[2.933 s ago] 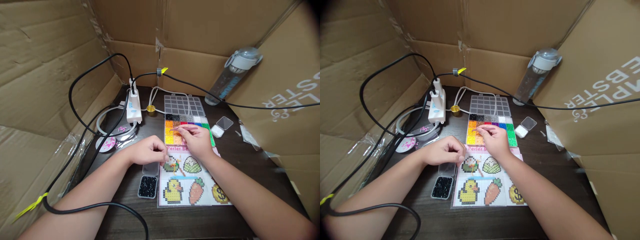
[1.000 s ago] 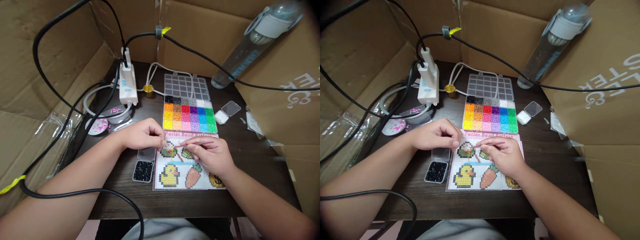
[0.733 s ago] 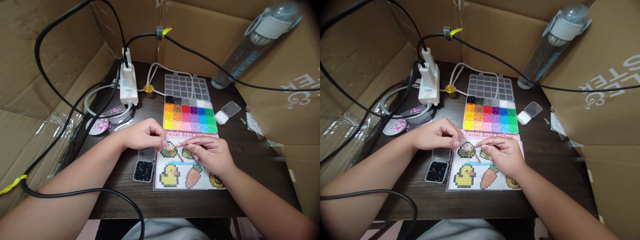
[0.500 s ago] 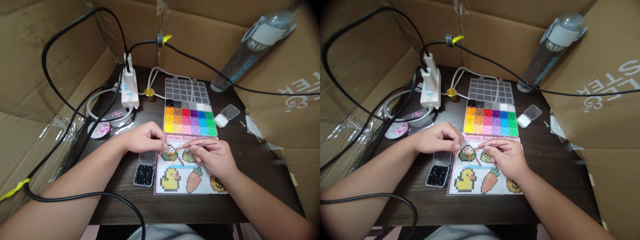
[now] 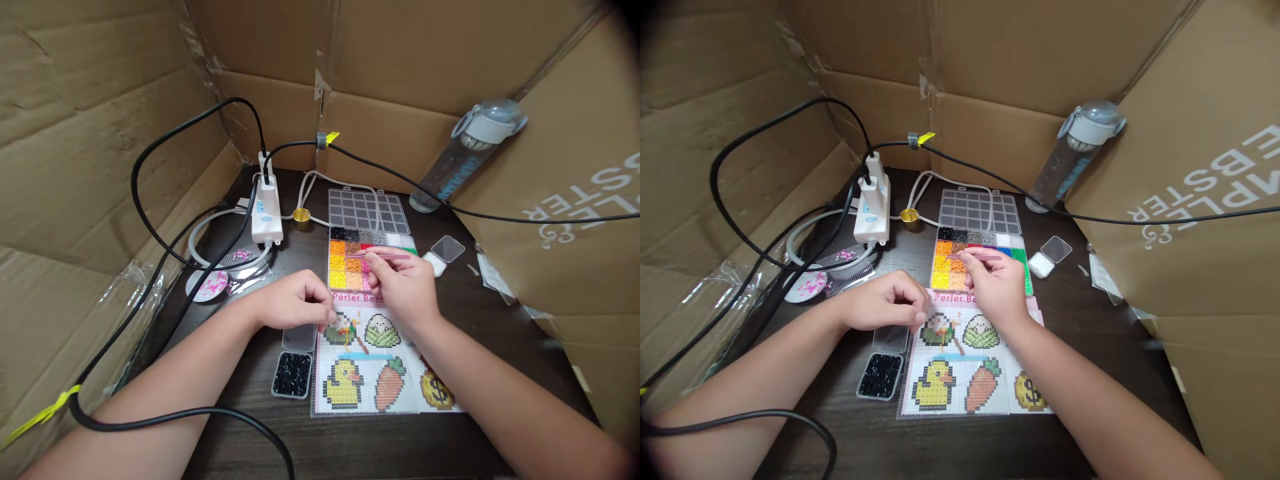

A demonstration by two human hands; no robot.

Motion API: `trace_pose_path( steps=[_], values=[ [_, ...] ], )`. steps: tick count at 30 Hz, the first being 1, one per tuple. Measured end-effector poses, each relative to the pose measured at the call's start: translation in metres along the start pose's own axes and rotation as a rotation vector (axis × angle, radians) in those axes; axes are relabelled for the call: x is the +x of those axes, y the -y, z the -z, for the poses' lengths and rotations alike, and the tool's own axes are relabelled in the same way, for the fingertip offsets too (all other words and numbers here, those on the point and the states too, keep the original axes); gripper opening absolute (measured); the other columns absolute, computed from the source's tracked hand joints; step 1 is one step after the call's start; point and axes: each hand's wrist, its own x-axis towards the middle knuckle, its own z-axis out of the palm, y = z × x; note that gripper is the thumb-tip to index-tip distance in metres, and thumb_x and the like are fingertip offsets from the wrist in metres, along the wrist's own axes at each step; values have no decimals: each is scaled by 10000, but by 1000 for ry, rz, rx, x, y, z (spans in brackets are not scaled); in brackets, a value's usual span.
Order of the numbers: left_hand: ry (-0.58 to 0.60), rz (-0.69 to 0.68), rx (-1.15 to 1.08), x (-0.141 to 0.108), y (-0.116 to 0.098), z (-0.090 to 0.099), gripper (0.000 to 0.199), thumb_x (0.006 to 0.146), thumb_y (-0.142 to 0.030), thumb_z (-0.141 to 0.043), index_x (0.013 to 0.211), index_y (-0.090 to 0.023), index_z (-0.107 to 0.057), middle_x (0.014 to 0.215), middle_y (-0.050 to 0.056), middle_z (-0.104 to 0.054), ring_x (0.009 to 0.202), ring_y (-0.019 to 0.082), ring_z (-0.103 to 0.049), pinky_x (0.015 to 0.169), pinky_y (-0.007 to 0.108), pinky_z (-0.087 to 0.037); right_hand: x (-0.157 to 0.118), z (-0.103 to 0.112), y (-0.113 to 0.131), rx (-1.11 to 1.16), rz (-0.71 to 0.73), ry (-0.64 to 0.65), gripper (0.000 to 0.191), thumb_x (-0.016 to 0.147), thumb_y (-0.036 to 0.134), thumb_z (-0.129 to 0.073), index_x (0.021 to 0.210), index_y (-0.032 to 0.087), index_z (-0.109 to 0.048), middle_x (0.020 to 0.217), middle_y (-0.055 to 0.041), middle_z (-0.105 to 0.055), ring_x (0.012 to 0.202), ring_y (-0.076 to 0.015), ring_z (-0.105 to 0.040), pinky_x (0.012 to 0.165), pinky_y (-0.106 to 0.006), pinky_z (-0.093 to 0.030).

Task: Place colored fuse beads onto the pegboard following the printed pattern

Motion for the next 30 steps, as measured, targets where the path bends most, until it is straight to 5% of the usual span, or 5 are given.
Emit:
trace_pose_path(
  steps=[6, 30],
  values=[
    [5, -4, -28, 0, 2, -1, 254, 814, -219, -640, 583, -116, -640, 581, 15, -603, 556, 101, -489, 571, 244, -381, 1, -12, -11, -16, -25, 10, 236, 789, 339, -735, 887, 126, -763, 532, 9, -608, 428, -83, -511, 406, -229, -417],
    [12, -14, -15, 1, 1, -1, 264, 821, -241, -635, 588, -118, -646, 583, 19, -607, 564, 101, -510, 587, 242, -405, 3, -5, -9, 25, -19, 17, 209, 807, 356, -731, 856, 156, -768, 516, 19, -572, 432, -86, -473, 400, -235, -395]
  ],
)
